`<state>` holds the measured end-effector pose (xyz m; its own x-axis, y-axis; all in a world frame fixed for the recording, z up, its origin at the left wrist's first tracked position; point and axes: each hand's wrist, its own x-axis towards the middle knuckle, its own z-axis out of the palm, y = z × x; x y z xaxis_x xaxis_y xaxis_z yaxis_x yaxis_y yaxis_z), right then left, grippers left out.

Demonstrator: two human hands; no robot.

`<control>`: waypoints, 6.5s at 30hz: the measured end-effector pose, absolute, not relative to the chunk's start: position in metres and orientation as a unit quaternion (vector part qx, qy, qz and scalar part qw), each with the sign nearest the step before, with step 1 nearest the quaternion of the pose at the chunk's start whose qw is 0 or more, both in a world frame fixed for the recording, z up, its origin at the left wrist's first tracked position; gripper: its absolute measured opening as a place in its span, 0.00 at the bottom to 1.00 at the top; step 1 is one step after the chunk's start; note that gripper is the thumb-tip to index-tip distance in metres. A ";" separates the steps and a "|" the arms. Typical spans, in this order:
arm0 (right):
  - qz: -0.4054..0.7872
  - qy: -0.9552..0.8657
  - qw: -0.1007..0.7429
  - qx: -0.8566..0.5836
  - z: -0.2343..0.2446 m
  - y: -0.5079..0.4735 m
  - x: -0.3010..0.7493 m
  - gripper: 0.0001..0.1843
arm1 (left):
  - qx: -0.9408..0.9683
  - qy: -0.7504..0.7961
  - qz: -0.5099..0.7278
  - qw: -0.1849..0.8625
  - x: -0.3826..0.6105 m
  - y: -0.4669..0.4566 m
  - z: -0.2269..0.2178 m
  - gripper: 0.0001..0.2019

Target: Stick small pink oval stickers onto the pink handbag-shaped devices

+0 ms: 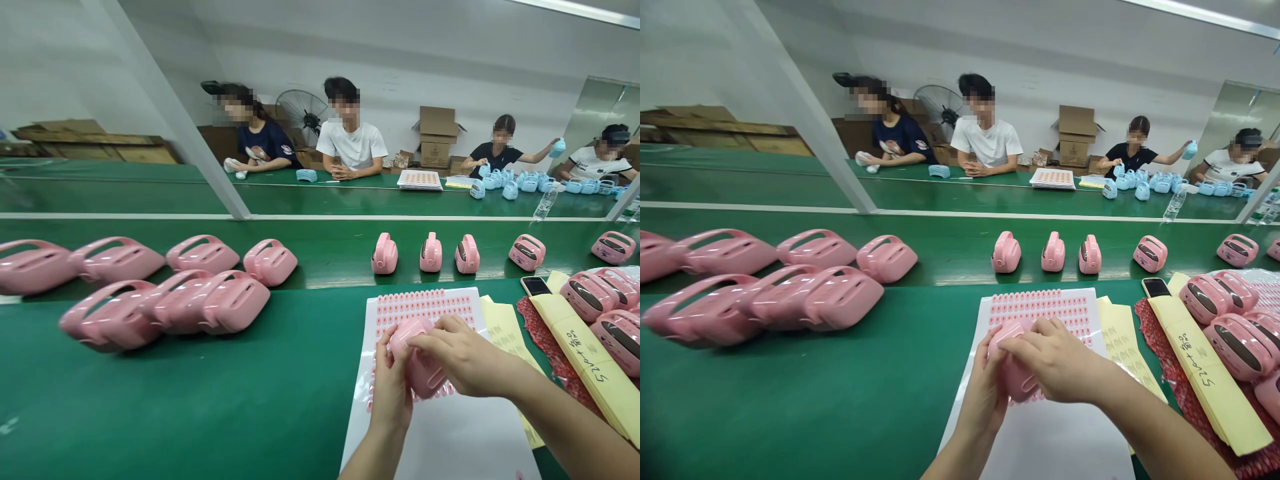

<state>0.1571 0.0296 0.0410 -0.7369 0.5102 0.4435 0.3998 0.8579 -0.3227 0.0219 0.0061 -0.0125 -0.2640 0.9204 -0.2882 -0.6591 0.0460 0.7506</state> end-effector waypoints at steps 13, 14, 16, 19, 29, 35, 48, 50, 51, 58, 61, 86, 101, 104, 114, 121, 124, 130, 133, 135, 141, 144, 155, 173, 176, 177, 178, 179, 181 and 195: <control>0.299 -0.771 0.418 -0.376 0.004 0.036 0.156 0.24 | 0.146 0.418 0.662 0.605 0.027 0.005 -0.007 0.26; 0.351 -0.740 0.422 -0.389 -0.004 0.033 0.154 0.25 | 0.157 0.408 0.659 0.612 0.028 0.004 -0.008 0.27; 0.420 -0.692 0.434 -0.396 -0.017 0.028 0.149 0.26 | 0.181 0.398 0.658 0.613 0.029 0.003 -0.013 0.31; 0.439 -0.670 0.459 -0.385 -0.030 0.034 0.146 0.27 | 0.189 0.413 0.667 0.590 0.026 0.003 -0.023 0.34; 0.251 -0.696 0.401 -0.541 -0.038 0.155 0.160 0.28 | 0.014 0.384 0.663 0.643 0.004 0.007 -0.031 0.16; 0.282 -0.684 0.385 -0.552 -0.035 0.158 0.151 0.28 | 0.026 0.267 0.659 0.703 -0.015 0.006 -0.062 0.28; 0.606 -0.458 0.554 -0.341 -0.019 0.030 0.113 0.25 | -0.026 0.182 0.707 0.683 -0.002 0.008 -0.042 0.28; 0.601 -0.454 0.562 -0.342 -0.017 0.027 0.109 0.26 | -0.045 0.185 0.706 0.682 0.003 0.006 -0.038 0.27; 0.598 -0.454 0.564 -0.344 -0.015 0.026 0.108 0.26 | -0.053 0.188 0.705 0.682 0.004 0.005 -0.037 0.26; 0.563 -0.443 0.583 -0.383 -0.005 0.020 0.103 0.26 | -0.052 0.192 0.711 0.675 0.009 0.001 -0.034 0.25; 0.557 -0.457 0.566 -0.401 -0.002 0.019 0.105 0.27 | -0.043 0.171 0.712 0.680 0.009 0.000 -0.036 0.25; 0.476 -0.608 0.404 -0.491 0.008 0.029 0.120 0.47 | 0.028 0.084 0.669 0.738 -0.005 0.000 -0.049 0.17; 0.319 -0.668 0.392 -0.546 -0.037 0.145 0.156 0.35 | 0.177 0.360 0.744 0.535 -0.034 -0.012 -0.044 0.28; 0.315 -0.682 0.383 -0.538 -0.044 0.164 0.155 0.36 | 0.293 0.461 0.725 0.420 -0.029 -0.014 -0.038 0.39; 0.508 -0.642 0.441 -0.367 0.005 0.094 0.135 0.31 | 0.504 0.425 0.681 0.318 -0.037 -0.006 -0.042 0.39; 0.592 -0.636 0.393 -0.301 0.037 0.038 0.129 0.33 | 0.523 0.359 0.660 0.401 -0.044 0.001 -0.041 0.34; 0.562 -0.665 0.373 -0.322 0.041 0.035 0.133 0.34 | 0.577 0.349 0.643 0.363 -0.041 -0.002 -0.037 0.35; 0.433 -0.753 0.377 -0.323 0.039 0.026 0.137 0.34 | 0.690 0.316 0.610 0.228 -0.039 -0.004 -0.030 0.40; 0.307 -0.818 0.398 -0.281 0.032 0.021 0.138 0.33 | 0.679 0.325 0.606 0.258 -0.039 -0.006 -0.029 0.36; 0.230 -0.847 0.410 -0.250 0.026 0.016 0.139 0.34 | 0.640 0.336 0.615 0.317 -0.039 -0.007 -0.029 0.33; 0.139 -0.872 0.420 -0.211 0.019 0.004 0.143 0.38 | 0.643 0.356 0.589 0.337 -0.039 -0.007 -0.032 0.32; 0.198 -0.849 0.428 -0.239 0.017 0.012 0.149 0.35 | 0.624 0.340 0.623 0.328 -0.042 -0.007 -0.041 0.31; 0.654 -0.647 0.246 -0.305 -0.017 0.067 0.151 0.37 | 0.620 0.321 0.628 0.343 -0.030 -0.026 -0.040 0.45; 0.555 -0.577 0.408 -0.439 0.021 0.103 0.117 0.25 | 0.244 0.393 0.761 0.456 -0.041 0.026 -0.045 0.27; 0.403 -0.638 0.429 -0.496 0.034 0.142 0.072 0.30 | 0.304 0.477 0.695 0.444 -0.047 0.040 -0.064 0.24; 0.354 -0.652 0.412 -0.529 0.035 0.155 0.056 0.30 | 0.332 0.489 0.671 0.447 -0.047 0.041 -0.071 0.24; 0.325 -0.655 0.390 -0.560 0.034 0.169 0.040 0.30 | 0.359 0.497 0.651 0.447 -0.047 0.041 -0.076 0.23; 0.313 -0.653 0.378 -0.577 0.032 0.181 0.025 0.29 | 0.391 0.505 0.627 0.446 -0.046 0.041 -0.080 0.22; 0.307 -0.643 0.360 -0.603 0.025 0.202 0.001 0.27 | 0.450 0.513 0.583 0.440 -0.046 0.039 -0.083 0.19; 0.174 -0.543 0.417 -0.707 0.016 0.249 0.120 0.32 | 0.558 0.550 0.475 0.400 -0.043 0.040 -0.079 0.17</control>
<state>0.1197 0.2492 0.0156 0.3492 0.9139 0.2072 0.6234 -0.0615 -0.7794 -0.0428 0.0405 -0.0788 -0.0567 0.9943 0.0907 0.2349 -0.0750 0.9691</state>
